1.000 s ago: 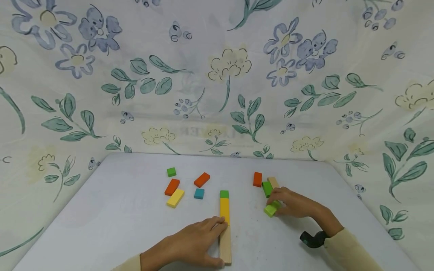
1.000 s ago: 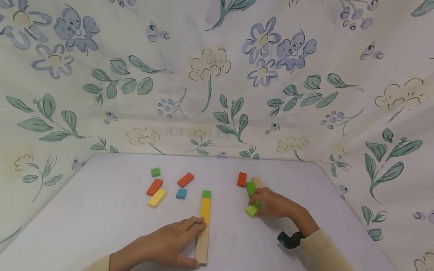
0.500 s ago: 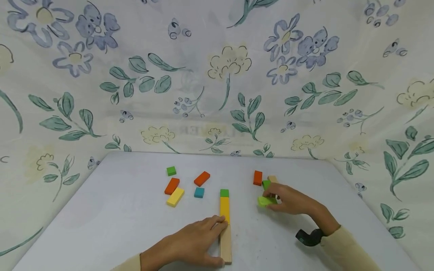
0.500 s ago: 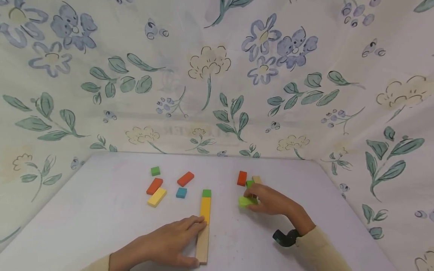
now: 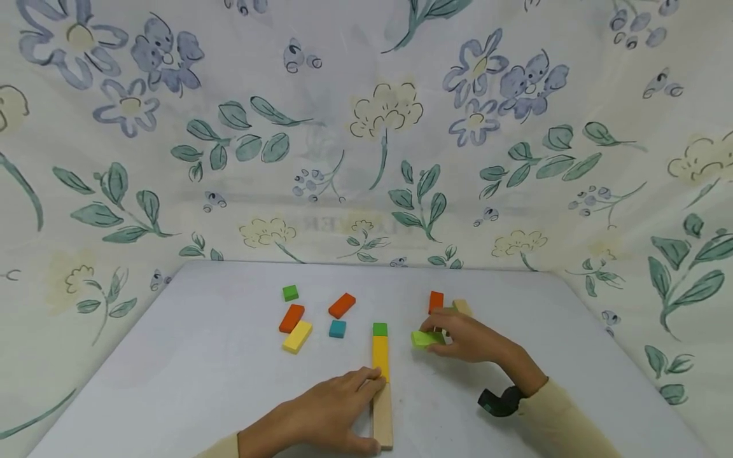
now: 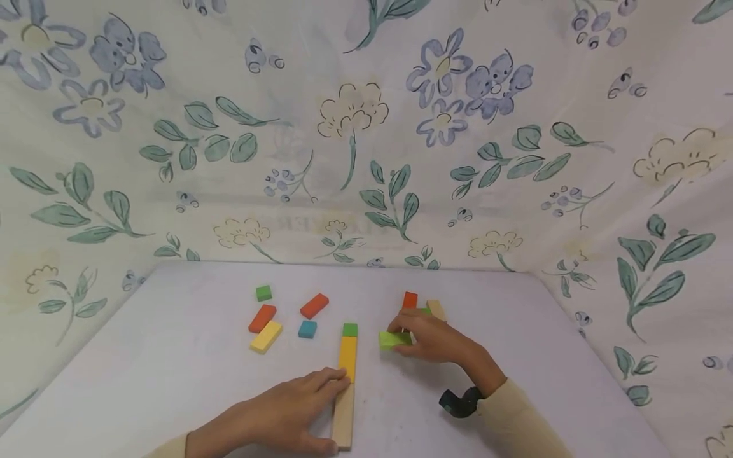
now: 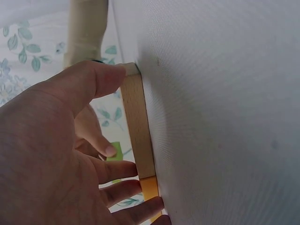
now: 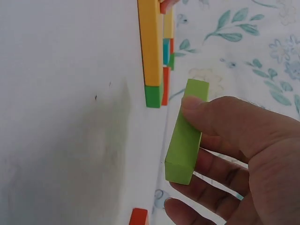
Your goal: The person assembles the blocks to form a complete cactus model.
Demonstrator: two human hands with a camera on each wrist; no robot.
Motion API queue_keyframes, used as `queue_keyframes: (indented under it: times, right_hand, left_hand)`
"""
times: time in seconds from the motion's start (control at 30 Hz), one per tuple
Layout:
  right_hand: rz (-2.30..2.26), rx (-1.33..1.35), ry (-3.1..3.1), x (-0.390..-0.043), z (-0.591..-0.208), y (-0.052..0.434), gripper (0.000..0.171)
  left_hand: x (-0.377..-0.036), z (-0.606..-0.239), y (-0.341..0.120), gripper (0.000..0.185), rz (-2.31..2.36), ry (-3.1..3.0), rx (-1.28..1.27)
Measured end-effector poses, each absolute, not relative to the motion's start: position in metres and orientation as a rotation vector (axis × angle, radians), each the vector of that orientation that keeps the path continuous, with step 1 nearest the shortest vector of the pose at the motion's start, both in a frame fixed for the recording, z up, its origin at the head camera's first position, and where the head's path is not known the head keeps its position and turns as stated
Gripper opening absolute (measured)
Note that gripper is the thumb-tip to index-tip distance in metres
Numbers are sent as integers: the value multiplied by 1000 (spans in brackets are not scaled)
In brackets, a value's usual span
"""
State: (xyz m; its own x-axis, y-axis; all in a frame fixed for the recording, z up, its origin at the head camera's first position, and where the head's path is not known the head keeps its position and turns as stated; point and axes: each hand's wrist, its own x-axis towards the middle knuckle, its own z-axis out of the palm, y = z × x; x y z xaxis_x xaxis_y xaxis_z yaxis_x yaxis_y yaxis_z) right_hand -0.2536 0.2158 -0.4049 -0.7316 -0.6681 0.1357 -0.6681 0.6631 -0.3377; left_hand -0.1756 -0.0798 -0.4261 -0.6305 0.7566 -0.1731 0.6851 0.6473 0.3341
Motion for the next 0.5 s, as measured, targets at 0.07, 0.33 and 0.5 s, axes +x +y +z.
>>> queue_keyframes:
  times: [0.07,0.33,0.5]
  right_hand:
    - [572,1168,-2860,-254,-406,212,26]
    - [565,1221,-2835,-256,-409,200,28]
    - [512,1200,-2840,-257,-413,193,27]
  left_hand:
    - [-176,-427,-80,87,344,2570,1160]
    - [-176,-427,-79,87,332,2570,1159]
    - [-176,-427,-78,88,324,2572,1151]
